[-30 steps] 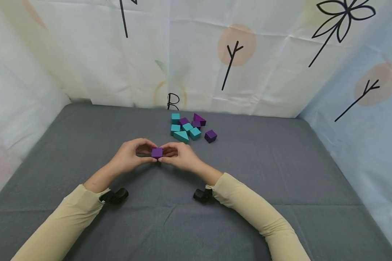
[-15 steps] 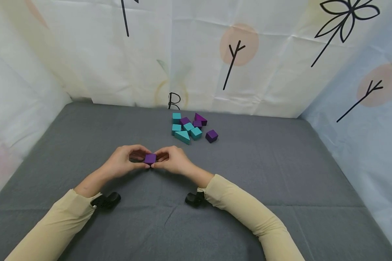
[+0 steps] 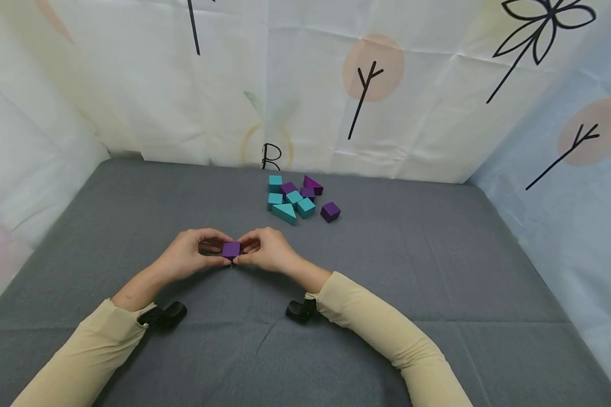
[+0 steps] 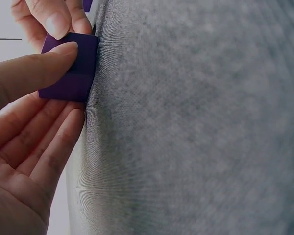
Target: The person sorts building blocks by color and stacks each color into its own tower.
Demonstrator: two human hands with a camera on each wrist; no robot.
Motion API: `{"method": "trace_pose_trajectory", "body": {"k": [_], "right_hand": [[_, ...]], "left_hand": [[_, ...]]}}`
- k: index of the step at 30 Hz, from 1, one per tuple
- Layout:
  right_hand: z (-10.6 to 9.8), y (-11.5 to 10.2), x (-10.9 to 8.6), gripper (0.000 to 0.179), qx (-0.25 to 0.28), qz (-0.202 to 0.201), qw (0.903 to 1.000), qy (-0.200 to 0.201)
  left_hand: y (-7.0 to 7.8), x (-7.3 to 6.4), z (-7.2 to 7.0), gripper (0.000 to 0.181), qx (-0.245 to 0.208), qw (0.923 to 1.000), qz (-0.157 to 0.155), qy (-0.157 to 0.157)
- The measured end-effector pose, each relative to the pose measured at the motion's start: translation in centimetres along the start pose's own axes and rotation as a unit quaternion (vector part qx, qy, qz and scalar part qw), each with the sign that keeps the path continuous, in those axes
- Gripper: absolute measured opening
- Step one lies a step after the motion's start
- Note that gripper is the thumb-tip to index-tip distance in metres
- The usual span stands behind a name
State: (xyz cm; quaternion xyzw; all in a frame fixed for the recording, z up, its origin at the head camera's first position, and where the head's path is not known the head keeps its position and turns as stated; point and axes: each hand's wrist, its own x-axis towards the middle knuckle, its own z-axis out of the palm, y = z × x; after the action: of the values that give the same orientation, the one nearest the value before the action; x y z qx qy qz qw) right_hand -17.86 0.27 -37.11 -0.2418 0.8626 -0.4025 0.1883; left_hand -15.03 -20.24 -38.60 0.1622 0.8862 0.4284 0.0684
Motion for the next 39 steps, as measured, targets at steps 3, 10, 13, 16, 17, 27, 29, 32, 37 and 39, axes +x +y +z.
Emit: {"method": "trace_pose_trajectory", "body": {"k": [3,10,13,16,17,27,29,32,37,39], "right_hand": [[0.0,0.0,0.1,0.033,0.001,-0.001,1.0000,-0.005],[-0.1,0.4,0.1,0.034,0.015,-0.005,0.9998,-0.008],[-0.1,0.7,0.2,0.035,0.017,-0.006,0.9998,-0.011],[-0.3,0.8,0.2,0.036,0.022,-0.004,0.9996,-0.016],[-0.4,0.9,0.2,0.036,0.027,-0.005,0.9995,-0.018],[-1.4,1.4,0.0,0.034,0.046,-0.024,0.9986,-0.013],[-1.8,1.6,-0.1,0.033,0.048,-0.027,0.9985,-0.003],[-2.5,1.9,-0.3,0.032,0.054,-0.030,0.9980,0.013],[-3.5,2.7,-0.7,0.032,0.046,-0.028,0.9981,0.031],[-4.0,3.0,-1.0,0.032,0.040,-0.025,0.9983,0.035]], "left_hand": [[-0.1,0.0,0.0,0.036,0.000,1.0000,0.002,0.000],[-0.1,0.1,0.1,0.035,0.011,0.9999,0.007,0.002],[-0.1,0.0,0.1,0.035,0.011,0.9999,0.005,0.003],[-0.1,-0.1,0.2,0.035,0.009,0.9999,0.003,0.005],[-0.1,-0.1,0.2,0.035,0.009,0.9999,0.003,0.006],[-0.1,0.0,0.3,0.036,0.013,0.9999,0.005,0.010],[-0.1,0.0,0.3,0.036,0.012,0.9999,0.004,0.011],[-0.1,0.0,0.3,0.037,0.011,0.9999,0.003,0.013],[-0.1,0.0,0.4,0.037,0.011,0.9998,0.000,0.015],[-0.1,-0.1,0.4,0.037,0.013,0.9998,-0.002,0.015]]}}
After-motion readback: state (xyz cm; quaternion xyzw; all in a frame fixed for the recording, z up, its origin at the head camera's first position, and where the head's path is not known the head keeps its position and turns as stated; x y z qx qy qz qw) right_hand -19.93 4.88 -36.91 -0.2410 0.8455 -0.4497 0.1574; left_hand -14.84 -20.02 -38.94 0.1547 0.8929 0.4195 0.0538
